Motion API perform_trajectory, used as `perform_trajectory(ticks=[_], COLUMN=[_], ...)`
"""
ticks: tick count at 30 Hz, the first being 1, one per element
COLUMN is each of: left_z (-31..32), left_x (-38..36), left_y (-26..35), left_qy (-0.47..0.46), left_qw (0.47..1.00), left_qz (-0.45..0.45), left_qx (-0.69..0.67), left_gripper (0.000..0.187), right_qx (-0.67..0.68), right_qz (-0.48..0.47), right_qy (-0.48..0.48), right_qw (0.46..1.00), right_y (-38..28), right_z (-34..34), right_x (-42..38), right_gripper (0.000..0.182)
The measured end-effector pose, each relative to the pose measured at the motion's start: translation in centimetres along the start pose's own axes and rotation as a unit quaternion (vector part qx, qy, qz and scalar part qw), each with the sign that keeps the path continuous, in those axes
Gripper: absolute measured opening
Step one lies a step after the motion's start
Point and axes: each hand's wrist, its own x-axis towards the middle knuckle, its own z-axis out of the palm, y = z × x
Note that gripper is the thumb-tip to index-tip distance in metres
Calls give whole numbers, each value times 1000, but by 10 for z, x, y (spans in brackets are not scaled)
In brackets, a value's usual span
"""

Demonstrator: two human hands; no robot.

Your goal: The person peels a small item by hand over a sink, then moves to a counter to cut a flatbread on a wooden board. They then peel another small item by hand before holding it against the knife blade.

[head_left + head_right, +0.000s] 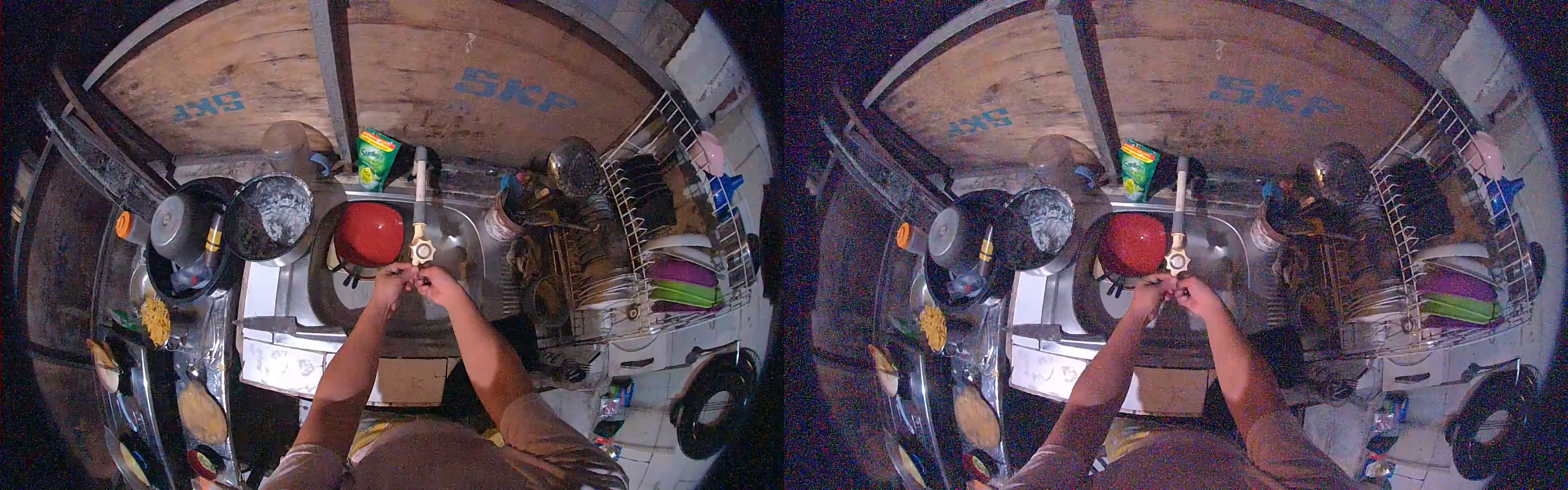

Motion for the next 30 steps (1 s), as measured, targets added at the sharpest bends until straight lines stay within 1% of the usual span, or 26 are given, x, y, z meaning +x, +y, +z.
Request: perform_trajectory(ticks=[1, 2, 3, 5, 7, 9, 11, 12, 13, 14, 15, 16, 18, 19, 20, 21, 22, 23, 24, 25, 26, 27, 28, 29, 30], left_z=[-1, 0, 2, 6, 8, 8, 5, 2, -1, 1, 3, 5, 6, 4, 1, -2, -5, -6, -7, -7, -7, -5, -1, 2, -2], left_x=[4, 7, 9, 9, 10, 8, 7, 8, 10, 8, 5, 1, -1, -1, -1, -1, -2, -4, -5, -5, -7, -6, -4, -1, 9], left_y=[-2, -2, -3, -5, -2, 4, 5, 4, 3, 9, 14, 18, 22, 22, 19, 15, 12, 11, 10, 9, 10, 9, 7, 5, -10], left_qy=[2, 3, 3, 42, 32, 25, 44, 44, 35, 25, 26, 27, 27, 4, -19, -19, -28, -36, -35, -9, 18, 18, 46, 73, 73], left_qw=[999, 997, 997, 995, 992, 989, 978, 978, 972, 965, 965, 962, 958, 948, 935, 935, 937, 939, 939, 951, 961, 961, 961, 960, 960], left_qz=[-12, -24, -26, -25, -31, -37, -85, -85, -93, -100, -100, -96, -91, -93, -94, -94, -75, -56, -57, -57, -58, -57, -59, -61, -61], left_qx=[-36, -72, -73, -89, -115, -141, -184, -183, -213, -243, -242, -255, -269, -305, -341, -341, -339, -337, -336, -304, -270, -270, -267, -263, -264], left_gripper=[12, 13, 13, 14, 15, 17, 25, 25, 27, 30, 30, 30, 31, 28, 26, 26, 20, 18, 18, 18, 21, 21, 24, 28, 28], right_qx=[0, 0, 2, 11, 20, -42, -55, -70, -70, -43, -15, -14, 3, 2, -68, -138, -138, -137, -137, -137, -153, -170, -170, -182, -194], right_qz=[0, -18, -37, -24, -13, -4, -14, -26, -26, -21, -15, -15, -24, -25, -53, -81, -81, -108, -136, -135, -134, -134, -135, -161, -187], right_qy=[0, 30, 60, 65, 66, 47, 34, 20, 20, 11, 2, 2, 18, 17, 23, 30, 30, 47, 65, 65, 101, 138, 137, 138, 140], right_qw=[1000, 999, 997, 998, 998, 998, 998, 997, 997, 999, 1000, 1000, 1000, 1000, 996, 987, 987, 983, 979, 979, 974, 967, 966, 960, 953], right_y=[1, 1, -1, -4, -8, -9, -11, -13, -14, -14, -12, -10, -7, -6, -5, -5, -4, -2, -1, 0, -5, -8, -8, -7, -4], right_z=[3, 10, 16, 19, 19, 18, 18, 19, 21, 18, 15, 13, 9, 5, 7, 10, 11, 11, 11, 9, 20, 25, 23, 16, 9], right_x=[-1, -2, -5, -7, -6, -4, -5, -6, -7, -5, -3, 1, 10, 12, 9, 6, 6, 7, 9, 8, -4, -10, -10, -8, -7], right_gripper=[7, 10, 14, 15, 15, 14, 14, 13, 13, 14, 14, 14, 15, 15, 16, 16, 16, 17, 17, 17, 16, 15, 15, 17, 19])
